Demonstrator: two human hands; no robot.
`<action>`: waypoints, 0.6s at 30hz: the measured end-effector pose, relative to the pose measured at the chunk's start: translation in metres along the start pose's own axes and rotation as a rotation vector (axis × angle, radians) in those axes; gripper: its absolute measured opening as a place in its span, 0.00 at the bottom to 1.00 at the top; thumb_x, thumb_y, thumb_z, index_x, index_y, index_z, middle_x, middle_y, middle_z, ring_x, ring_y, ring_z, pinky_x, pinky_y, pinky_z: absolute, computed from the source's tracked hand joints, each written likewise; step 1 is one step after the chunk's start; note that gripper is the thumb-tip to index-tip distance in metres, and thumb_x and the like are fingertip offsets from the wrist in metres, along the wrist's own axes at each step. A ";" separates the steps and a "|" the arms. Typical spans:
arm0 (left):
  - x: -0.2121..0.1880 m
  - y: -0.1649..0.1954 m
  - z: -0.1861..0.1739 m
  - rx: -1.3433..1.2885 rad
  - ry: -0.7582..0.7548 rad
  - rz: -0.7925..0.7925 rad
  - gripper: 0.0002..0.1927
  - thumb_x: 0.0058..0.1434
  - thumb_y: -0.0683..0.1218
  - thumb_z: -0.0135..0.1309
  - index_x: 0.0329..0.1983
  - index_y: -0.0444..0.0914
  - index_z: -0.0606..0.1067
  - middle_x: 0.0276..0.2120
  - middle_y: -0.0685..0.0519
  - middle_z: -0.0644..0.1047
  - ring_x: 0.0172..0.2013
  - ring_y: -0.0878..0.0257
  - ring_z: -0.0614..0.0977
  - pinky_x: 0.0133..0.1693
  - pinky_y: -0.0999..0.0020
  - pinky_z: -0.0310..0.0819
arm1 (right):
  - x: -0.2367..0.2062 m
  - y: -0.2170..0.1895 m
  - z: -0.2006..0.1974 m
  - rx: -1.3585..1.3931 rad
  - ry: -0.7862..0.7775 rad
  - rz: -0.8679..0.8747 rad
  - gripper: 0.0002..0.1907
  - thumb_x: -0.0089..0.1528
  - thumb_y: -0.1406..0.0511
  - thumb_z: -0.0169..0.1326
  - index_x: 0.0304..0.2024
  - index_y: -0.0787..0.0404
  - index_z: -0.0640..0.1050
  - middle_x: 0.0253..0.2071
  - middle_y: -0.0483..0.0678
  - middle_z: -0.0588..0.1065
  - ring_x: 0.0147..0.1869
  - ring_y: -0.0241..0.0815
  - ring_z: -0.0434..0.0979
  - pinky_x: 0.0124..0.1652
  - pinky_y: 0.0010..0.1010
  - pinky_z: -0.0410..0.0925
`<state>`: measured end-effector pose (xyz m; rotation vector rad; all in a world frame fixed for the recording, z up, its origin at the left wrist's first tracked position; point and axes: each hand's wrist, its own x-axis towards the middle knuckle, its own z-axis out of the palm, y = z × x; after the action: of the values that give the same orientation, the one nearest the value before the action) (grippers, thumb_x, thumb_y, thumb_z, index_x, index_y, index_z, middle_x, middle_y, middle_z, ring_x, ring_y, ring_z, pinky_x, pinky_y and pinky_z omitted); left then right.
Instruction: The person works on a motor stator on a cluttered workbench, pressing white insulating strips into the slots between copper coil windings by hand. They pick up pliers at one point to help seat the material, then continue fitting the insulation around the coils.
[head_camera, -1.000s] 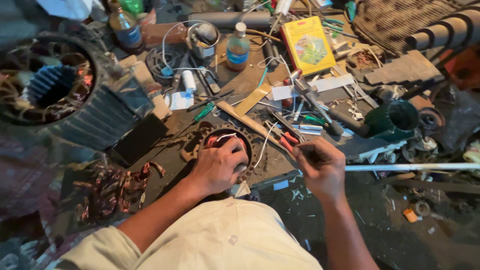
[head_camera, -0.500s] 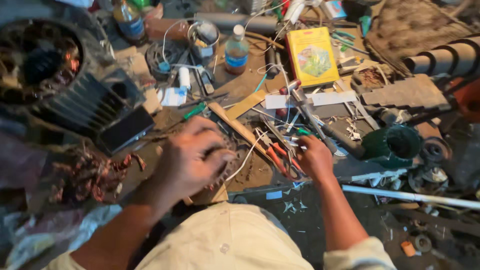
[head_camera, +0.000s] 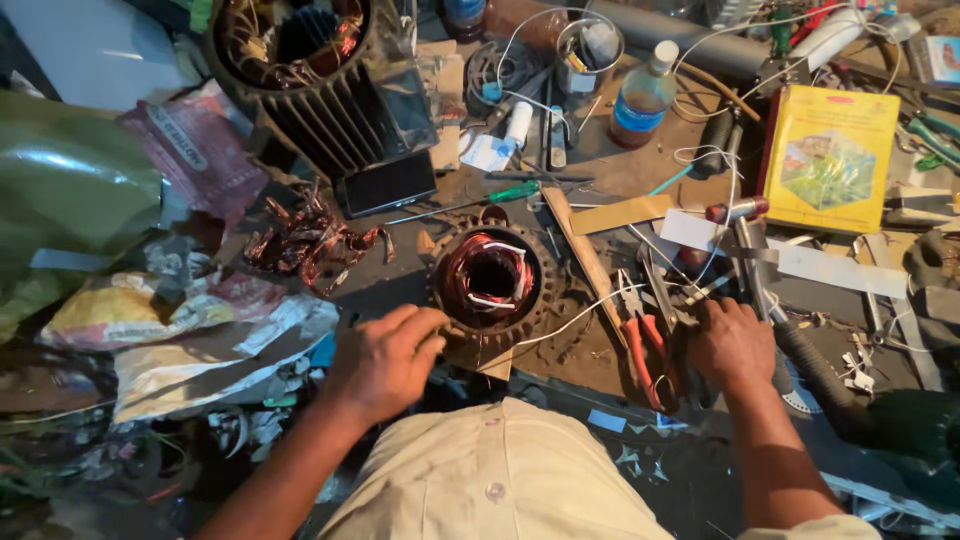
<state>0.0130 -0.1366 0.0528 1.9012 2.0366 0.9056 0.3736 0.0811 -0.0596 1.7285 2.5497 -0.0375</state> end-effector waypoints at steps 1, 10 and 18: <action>0.001 0.002 0.004 0.026 -0.024 -0.005 0.09 0.58 0.45 0.59 0.42 0.42 0.79 0.34 0.50 0.81 0.33 0.47 0.84 0.33 0.54 0.77 | 0.000 0.004 0.001 -0.035 -0.016 0.010 0.16 0.60 0.54 0.55 0.48 0.50 0.80 0.49 0.48 0.78 0.57 0.52 0.78 0.51 0.45 0.71; 0.011 0.015 0.018 0.010 -0.035 0.146 0.13 0.54 0.47 0.64 0.43 0.43 0.82 0.35 0.52 0.80 0.32 0.50 0.84 0.34 0.57 0.78 | -0.017 0.052 0.001 0.256 -0.096 0.292 0.16 0.62 0.62 0.52 0.51 0.57 0.77 0.51 0.62 0.77 0.53 0.70 0.75 0.48 0.59 0.69; 0.024 0.011 0.037 -0.015 0.012 0.169 0.10 0.55 0.47 0.64 0.40 0.42 0.82 0.38 0.52 0.82 0.34 0.50 0.84 0.34 0.59 0.79 | -0.046 0.002 0.009 0.992 -0.035 0.201 0.12 0.61 0.72 0.59 0.48 0.62 0.80 0.35 0.51 0.81 0.36 0.39 0.78 0.36 0.30 0.71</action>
<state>0.0385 -0.1033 0.0354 2.0900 1.8917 0.9695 0.3928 0.0384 -0.0654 2.1553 2.4472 -1.5130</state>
